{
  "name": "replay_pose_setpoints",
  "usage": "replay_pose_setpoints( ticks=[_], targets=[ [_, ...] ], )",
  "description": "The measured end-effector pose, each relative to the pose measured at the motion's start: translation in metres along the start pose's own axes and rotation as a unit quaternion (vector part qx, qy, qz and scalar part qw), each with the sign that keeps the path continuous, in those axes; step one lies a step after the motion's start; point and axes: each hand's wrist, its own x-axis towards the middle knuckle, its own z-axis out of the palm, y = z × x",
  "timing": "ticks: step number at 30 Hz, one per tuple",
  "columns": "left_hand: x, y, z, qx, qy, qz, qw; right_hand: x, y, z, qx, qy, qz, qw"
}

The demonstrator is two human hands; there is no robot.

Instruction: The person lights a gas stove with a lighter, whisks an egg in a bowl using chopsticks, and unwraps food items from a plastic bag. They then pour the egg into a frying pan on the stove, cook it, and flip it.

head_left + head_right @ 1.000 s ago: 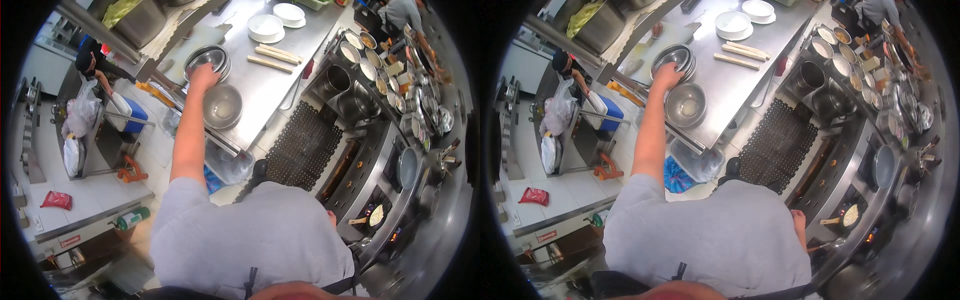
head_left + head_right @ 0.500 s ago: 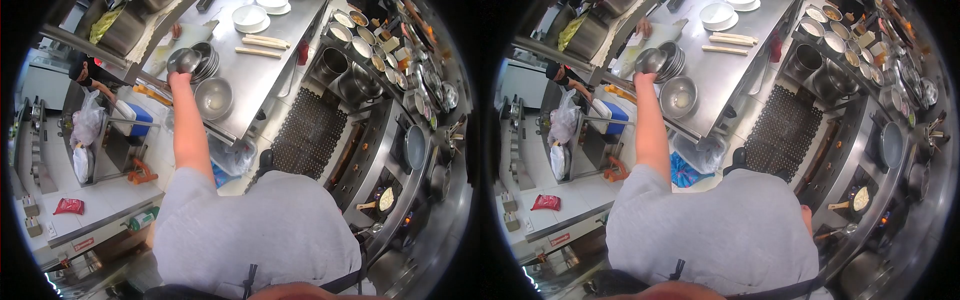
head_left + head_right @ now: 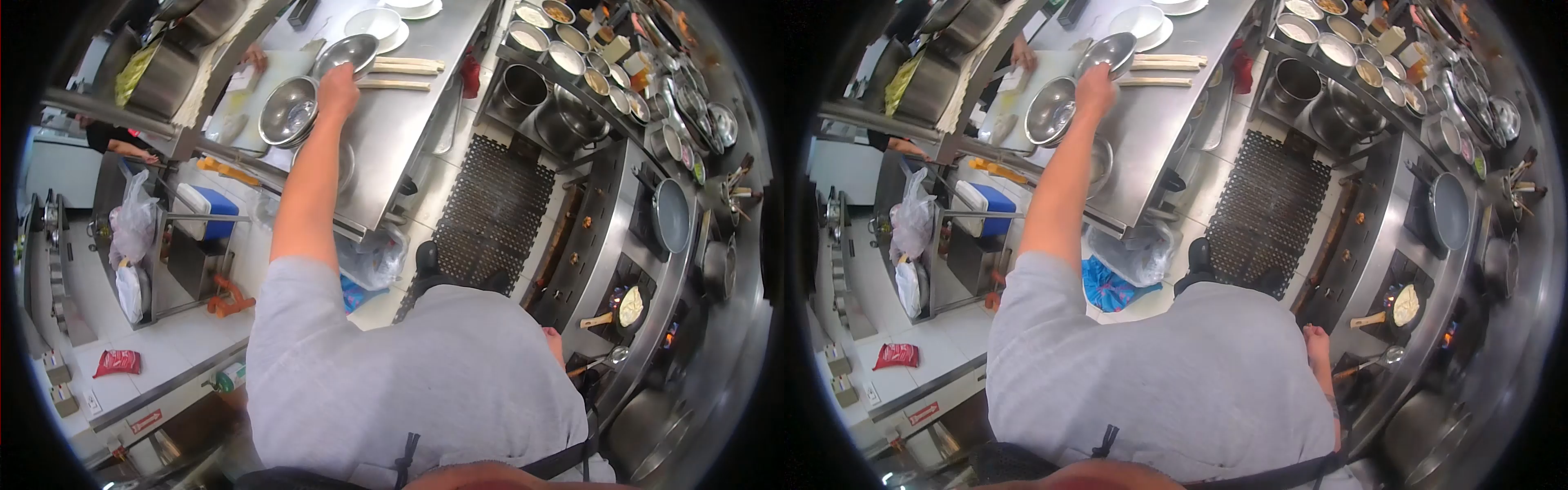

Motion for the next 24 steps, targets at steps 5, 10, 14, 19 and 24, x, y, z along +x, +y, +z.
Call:
replay_pose_setpoints(
  ticks=[5, 10, 14, 19, 24],
  targets=[
    [0.001, -0.017, 0.026, 0.096, -0.043, 0.002, 0.994, -0.030, -0.002, -0.005, -0.012, 0.049, 0.068, 0.996],
    [-0.004, 0.016, 0.012, 0.053, 0.113, 0.032, 0.992, -0.041, 0.045, -0.015, -0.090, 0.044, -0.021, 0.995],
    [-0.101, 0.086, -0.050, -0.012, 0.113, 0.090, 0.989, -0.036, 0.037, -0.011, -0.121, 0.039, -0.034, 0.991],
    [-0.179, 0.089, -0.060, -0.053, 0.094, 0.041, 0.993, -0.021, 0.023, -0.004, -0.111, 0.022, -0.036, 0.993],
    [-0.204, 0.064, -0.071, 0.014, 0.034, -0.030, 0.999, 0.000, -0.003, 0.004, -0.114, 0.004, -0.067, 0.991]
  ],
)
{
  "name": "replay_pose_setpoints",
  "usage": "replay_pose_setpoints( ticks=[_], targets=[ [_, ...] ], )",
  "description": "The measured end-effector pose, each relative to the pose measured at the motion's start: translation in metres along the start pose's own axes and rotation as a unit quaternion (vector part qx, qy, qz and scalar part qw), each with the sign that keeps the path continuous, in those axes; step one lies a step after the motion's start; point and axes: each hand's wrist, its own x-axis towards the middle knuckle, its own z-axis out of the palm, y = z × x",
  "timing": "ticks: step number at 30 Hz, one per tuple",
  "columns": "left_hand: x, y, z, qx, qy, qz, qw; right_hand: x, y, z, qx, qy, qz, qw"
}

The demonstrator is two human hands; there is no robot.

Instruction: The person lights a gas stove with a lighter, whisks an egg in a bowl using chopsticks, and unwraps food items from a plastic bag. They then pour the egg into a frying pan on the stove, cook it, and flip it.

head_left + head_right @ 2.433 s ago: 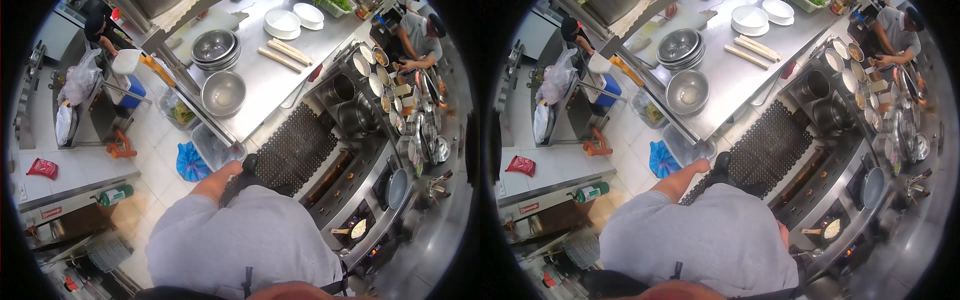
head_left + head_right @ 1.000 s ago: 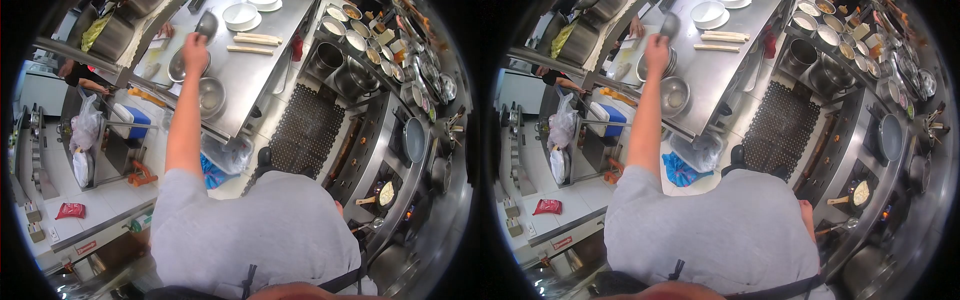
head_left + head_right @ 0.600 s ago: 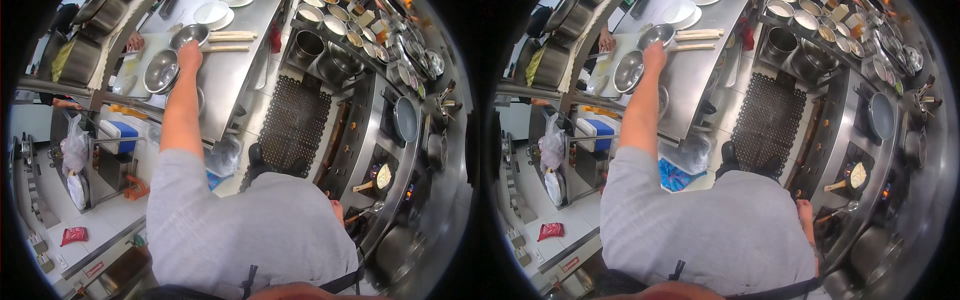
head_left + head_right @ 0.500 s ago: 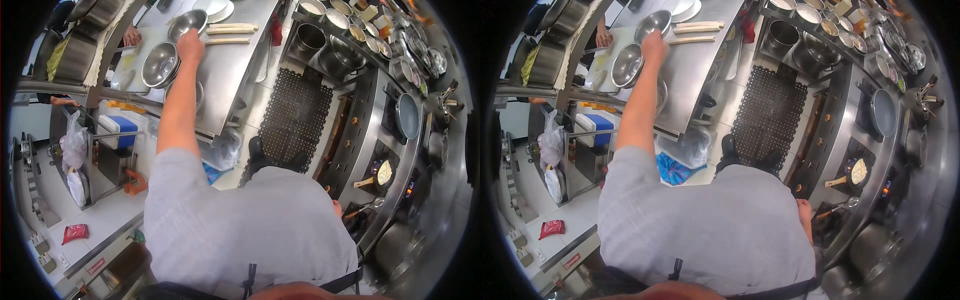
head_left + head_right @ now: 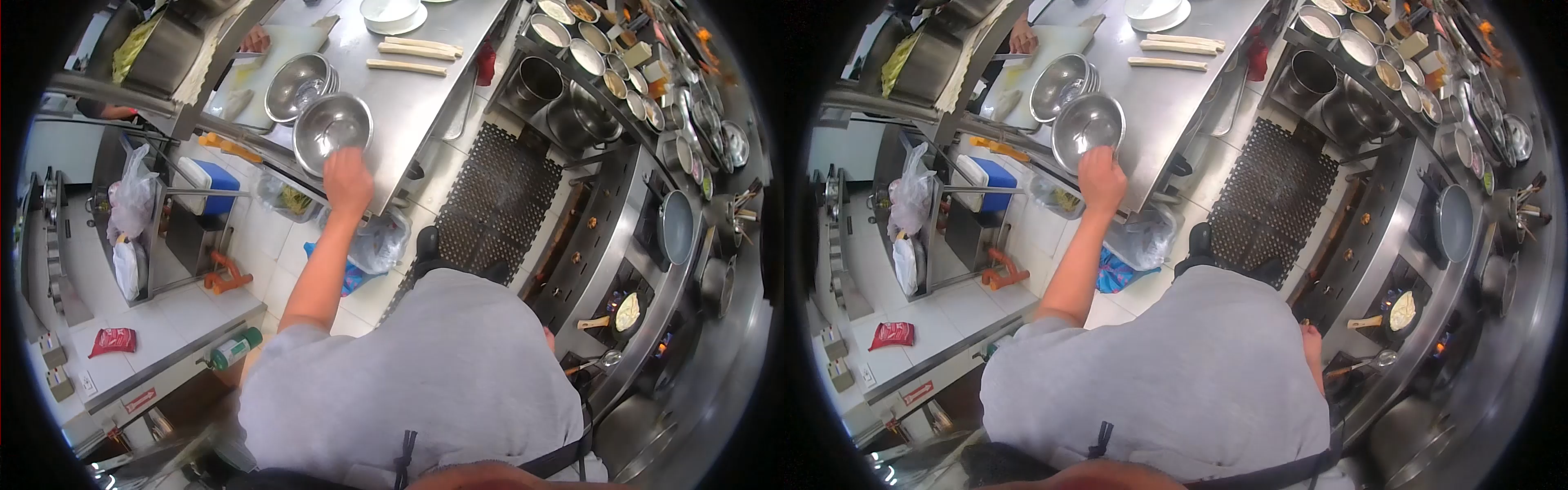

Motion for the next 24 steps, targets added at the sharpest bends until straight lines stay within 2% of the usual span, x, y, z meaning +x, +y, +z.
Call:
replay_pose_setpoints(
  ticks=[1, 2, 4, 7, 8, 9, 10, 11, 12, 13, 14, 16, 17, 18, 19, 20, 21, 22, 23, 24],
  targets=[
    [-0.007, -0.005, 0.000, 0.033, -0.051, -0.034, 0.998, 0.005, -0.006, 0.002, 0.009, -0.002, 0.002, 1.000],
    [-0.013, -0.008, 0.002, 0.035, -0.051, -0.034, 0.997, 0.010, -0.012, 0.002, 0.033, -0.005, 0.015, 0.999],
    [-0.015, 0.002, -0.002, 0.048, -0.056, -0.105, 0.992, 0.020, -0.030, 0.003, 0.104, -0.007, 0.052, 0.993],
    [-0.011, 0.010, -0.001, 0.005, -0.059, -0.075, 0.995, 0.022, -0.037, 0.006, 0.100, 0.000, 0.014, 0.995],
    [-0.014, 0.014, 0.009, -0.031, -0.053, -0.056, 0.997, 0.011, -0.045, 0.012, 0.122, 0.033, 0.066, 0.990],
    [-0.017, 0.027, 0.020, -0.061, -0.038, -0.032, 0.997, 0.006, -0.052, 0.004, 0.153, 0.074, 0.119, 0.978],
    [-0.019, 0.049, 0.019, -0.105, -0.049, -0.007, 0.993, 0.015, -0.025, 0.007, 0.129, 0.151, 0.051, 0.979],
    [-0.023, 0.065, 0.024, -0.115, -0.078, 0.028, 0.990, 0.028, 0.003, 0.008, 0.081, 0.244, 0.058, 0.965],
    [-0.029, 0.084, 0.030, -0.164, -0.141, 0.052, 0.975, 0.039, 0.032, 0.008, 0.033, 0.334, 0.072, 0.939],
    [-0.034, 0.102, 0.036, -0.200, -0.203, 0.070, 0.956, 0.017, 0.004, 0.005, 0.002, 0.500, 0.038, 0.865],
    [-0.043, 0.118, 0.045, -0.237, -0.272, 0.089, 0.928, -0.009, -0.043, -0.014, 0.156, 0.507, 0.125, 0.838],
    [-0.070, 0.133, 0.069, -0.274, -0.392, 0.136, 0.868, 0.024, 0.014, -0.020, 0.144, 0.602, 0.099, 0.779],
    [-0.073, 0.157, 0.057, -0.233, -0.464, 0.190, 0.833, 0.026, 0.022, -0.028, 0.154, 0.605, 0.116, 0.773],
    [-0.082, 0.165, 0.064, -0.220, -0.536, 0.182, 0.795, 0.029, 0.020, -0.034, 0.126, 0.646, 0.136, 0.740],
    [-0.090, 0.172, 0.069, -0.213, -0.539, 0.191, 0.792, 0.032, 0.014, -0.043, 0.097, 0.683, 0.154, 0.707],
    [-0.098, 0.175, 0.073, -0.197, -0.616, 0.175, 0.742, 0.033, 0.010, -0.052, 0.103, 0.681, 0.163, 0.706],
    [-0.105, 0.175, 0.080, -0.179, -0.688, 0.155, 0.686, 0.034, 0.007, -0.061, 0.292, 0.578, 0.159, 0.745],
    [-0.115, 0.164, 0.099, -0.173, -0.691, 0.157, 0.684, 0.033, 0.005, -0.068, 0.466, 0.450, 0.146, 0.748],
    [-0.126, 0.146, 0.122, -0.166, -0.724, 0.139, 0.655, 0.034, 0.001, -0.071, 0.467, 0.448, 0.151, 0.747],
    [-0.129, 0.138, 0.134, -0.160, -0.755, 0.116, 0.625, 0.036, -0.004, -0.074, 0.531, 0.397, 0.120, 0.739]
  ],
)
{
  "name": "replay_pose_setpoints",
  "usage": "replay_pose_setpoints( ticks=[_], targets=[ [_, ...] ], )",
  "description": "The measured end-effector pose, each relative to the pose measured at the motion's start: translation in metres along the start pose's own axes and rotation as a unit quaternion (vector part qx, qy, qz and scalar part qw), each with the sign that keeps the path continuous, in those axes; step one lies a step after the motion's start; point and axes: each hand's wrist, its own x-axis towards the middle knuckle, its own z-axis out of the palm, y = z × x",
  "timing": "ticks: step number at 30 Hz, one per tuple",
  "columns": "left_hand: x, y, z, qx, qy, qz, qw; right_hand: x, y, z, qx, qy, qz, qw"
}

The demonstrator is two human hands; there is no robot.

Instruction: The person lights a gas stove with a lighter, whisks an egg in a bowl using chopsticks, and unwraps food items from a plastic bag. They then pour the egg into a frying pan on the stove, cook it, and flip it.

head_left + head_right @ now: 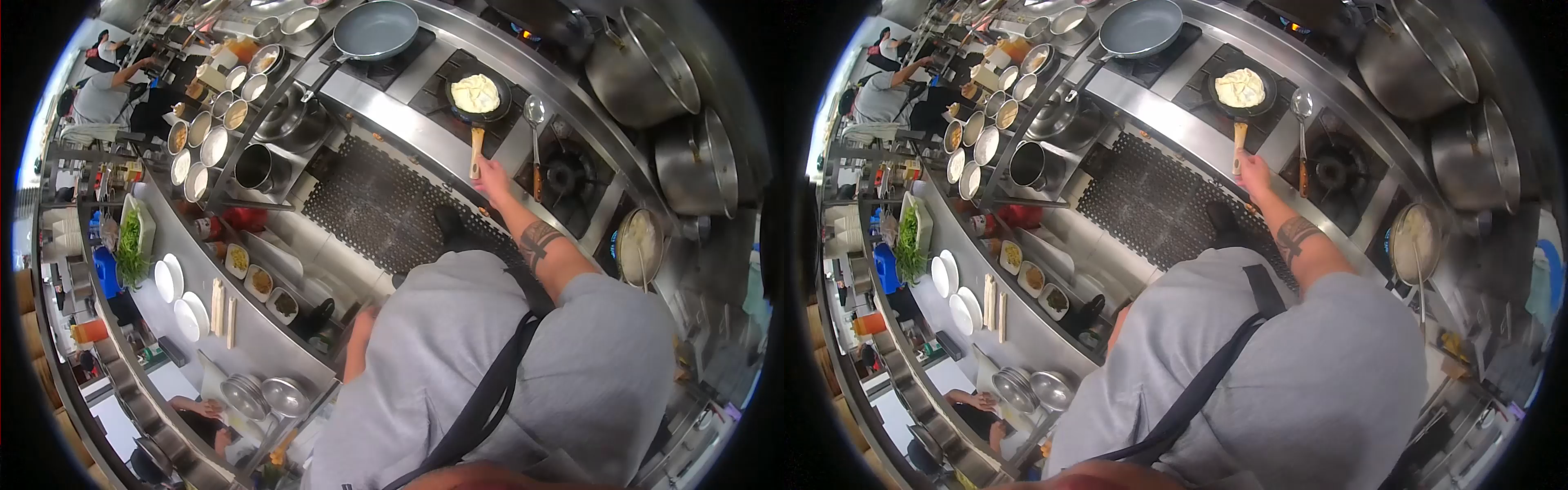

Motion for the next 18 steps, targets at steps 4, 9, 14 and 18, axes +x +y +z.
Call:
replay_pose_setpoints(
  ticks=[4, 9, 14, 18],
  targets=[
    [0.004, -0.022, -0.011, 0.056, 0.064, -0.065, 0.994, 0.036, 0.011, -0.001, 0.153, -0.167, 0.085, 0.970],
    [-0.008, -0.036, -0.018, -0.011, 0.245, -0.111, 0.963, 0.073, -0.016, 0.015, 0.183, -0.243, 0.170, 0.937],
    [-0.037, -0.058, 0.028, -0.161, 0.372, -0.095, 0.909, 0.005, -0.033, 0.033, -0.015, -0.241, 0.086, 0.966],
    [-0.058, -0.097, 0.115, -0.173, 0.382, -0.169, 0.892, -0.066, -0.052, 0.076, -0.263, -0.422, 0.066, 0.865]
  ],
)
